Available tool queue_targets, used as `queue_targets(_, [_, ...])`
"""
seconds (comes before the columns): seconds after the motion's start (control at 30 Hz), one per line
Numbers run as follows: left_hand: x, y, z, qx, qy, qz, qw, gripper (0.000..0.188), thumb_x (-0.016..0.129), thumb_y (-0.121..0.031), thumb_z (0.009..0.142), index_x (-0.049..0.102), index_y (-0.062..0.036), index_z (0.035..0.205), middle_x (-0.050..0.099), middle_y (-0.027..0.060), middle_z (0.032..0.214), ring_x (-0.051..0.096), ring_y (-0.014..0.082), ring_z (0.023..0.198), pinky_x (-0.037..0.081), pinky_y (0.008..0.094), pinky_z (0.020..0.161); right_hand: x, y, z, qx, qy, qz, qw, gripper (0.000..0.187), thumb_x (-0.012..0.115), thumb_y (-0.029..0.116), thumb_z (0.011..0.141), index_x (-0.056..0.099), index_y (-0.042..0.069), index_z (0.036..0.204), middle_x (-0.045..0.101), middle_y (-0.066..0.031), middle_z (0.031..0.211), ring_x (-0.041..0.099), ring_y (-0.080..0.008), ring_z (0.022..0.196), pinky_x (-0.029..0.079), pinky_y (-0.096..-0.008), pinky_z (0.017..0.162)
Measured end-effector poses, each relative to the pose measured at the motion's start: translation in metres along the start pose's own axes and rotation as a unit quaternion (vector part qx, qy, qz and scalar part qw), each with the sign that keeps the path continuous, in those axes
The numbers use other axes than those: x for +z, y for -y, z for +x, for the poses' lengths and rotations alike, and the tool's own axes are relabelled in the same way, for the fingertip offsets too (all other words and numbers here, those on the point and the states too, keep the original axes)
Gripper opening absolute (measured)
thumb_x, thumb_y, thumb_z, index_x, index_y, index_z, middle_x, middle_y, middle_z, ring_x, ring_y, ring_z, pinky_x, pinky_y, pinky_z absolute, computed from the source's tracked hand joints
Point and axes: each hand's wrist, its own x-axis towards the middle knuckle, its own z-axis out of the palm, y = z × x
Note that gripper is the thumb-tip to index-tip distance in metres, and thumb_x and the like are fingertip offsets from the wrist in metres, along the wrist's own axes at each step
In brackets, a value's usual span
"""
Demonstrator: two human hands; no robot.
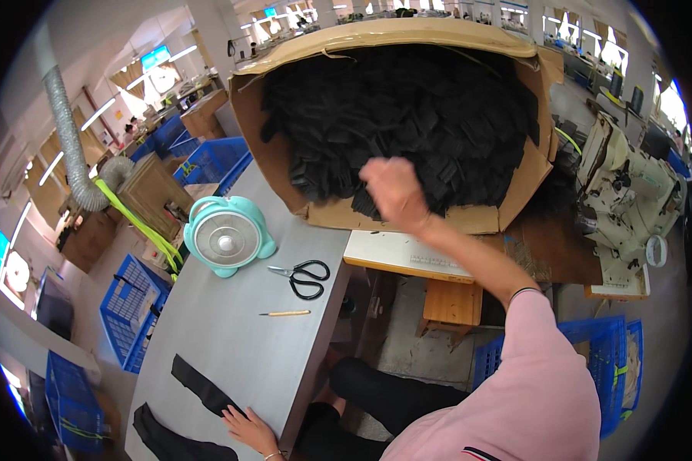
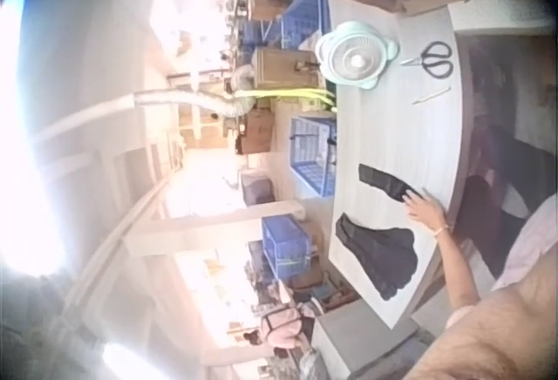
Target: Inspecting black fabric strips and assembling them into protective sleeves or straps at a workshop bench.
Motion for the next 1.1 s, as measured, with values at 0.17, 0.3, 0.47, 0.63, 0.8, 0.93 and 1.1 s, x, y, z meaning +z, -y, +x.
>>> queue_targets(0.17, [-0.001,-0.013,-0.001,-0.027,-0.003,-0.009,1.0,0.055,0.045,-0.034,0.104,0.038,-0.004,0.15,0.034,0.0157,0.158,0.025,0.0342,0.148,0.017,0.0552,0.119,-0.012,-0.126,0.06,0.131,-0.049,-0.211,0.968,0.032,0.066,0.02,0.088,0.061,0.007,0.117,0.058,-0.0122,0.122,0.055,-0.0322,0.112,0.042,-0.0447,0.095])
queue_targets(0.3, [-0.001,-0.011,-0.002,-0.028,-0.031,-0.028,0.999,0.053,0.048,-0.033,0.103,0.041,-0.0042,0.147,0.037,0.0164,0.156,0.028,0.034,0.147,0.018,0.0554,0.118,0.003,-0.215,0.09,0.184,-0.004,-0.273,0.944,0.042,0.061,0.041,0.093,0.062,0.019,0.129,0.054,-0.0139,0.136,0.05,-0.0339,0.127,0.042,-0.0504,0.099])
queue_targets(0.47, [0.005,-0.011,-0.002,-0.007,-0.044,-0.039,0.998,0.052,0.049,-0.032,0.102,0.043,-0.0039,0.146,0.038,0.0165,0.156,0.029,0.0342,0.146,0.017,0.055,0.119,0.009,-0.269,0.096,0.307,0.161,-0.212,0.914,0.057,0.046,0.059,0.096,0.058,0.022,0.138,0.046,-0.0144,0.148,0.038,-0.0306,0.14,0.031,-0.054,0.111])
queue_targets(0.63, [0.002,-0.012,-0.004,-0.01,-0.039,-0.043,0.998,0.052,0.049,-0.032,0.102,0.043,-0.004,0.146,0.038,0.016,0.156,0.029,0.0342,0.146,0.017,0.0547,0.119,0.003,-0.232,0.072,0.246,0.071,-0.313,0.915,0.05,0.049,0.048,0.099,0.06,0.01,0.131,0.057,-0.0128,0.135,0.049,-0.03,0.129,0.032,-0.0582,0.107])
queue_targets(0.8, [0.005,-0.003,-0.003,-0.012,-0.051,-0.035,0.998,0.053,0.05,-0.031,0.102,0.042,-0.0064,0.148,0.037,0.0156,0.156,0.03,0.034,0.146,0.018,0.0557,0.118,-0.045,-0.054,0.048,-0.039,-0.062,-0.142,0.987,0.015,0.068,0.002,0.085,0.07,0.002,0.099,0.068,-0.0108,0.107,0.065,-0.0289,0.09,0.051,-0.0376,0.083])
queue_targets(0.93, [0.013,-0.014,0.005,-0.034,-0.057,-0.024,0.998,0.057,0.051,-0.034,0.101,0.041,-0.006,0.149,0.036,0.0171,0.157,0.029,0.0346,0.147,0.017,0.0604,0.117,-0.056,0.068,-0.005,-0.063,-0.039,0.004,0.997,0.035,0.07,-0.005,0.078,0.072,0.004,0.112,0.069,-0.0139,0.107,0.068,-0.0273,0.088,0.055,-0.0334,0.074])
queue_targets(1.1, [0.029,-0.04,0.004,-0.059,-0.077,-0.092,0.991,0.06,0.051,-0.043,0.1,0.048,0.0005,0.142,0.036,0.0255,0.154,0.029,0.039,0.146,0.014,0.0656,0.115,-0.052,0.224,-0.067,0.034,0.036,0.182,0.982,0.025,0.066,-0.006,0.085,0.067,-0.003,0.109,0.069,-0.0151,0.099,0.07,-0.0279,0.086,0.058,-0.0343,0.07])
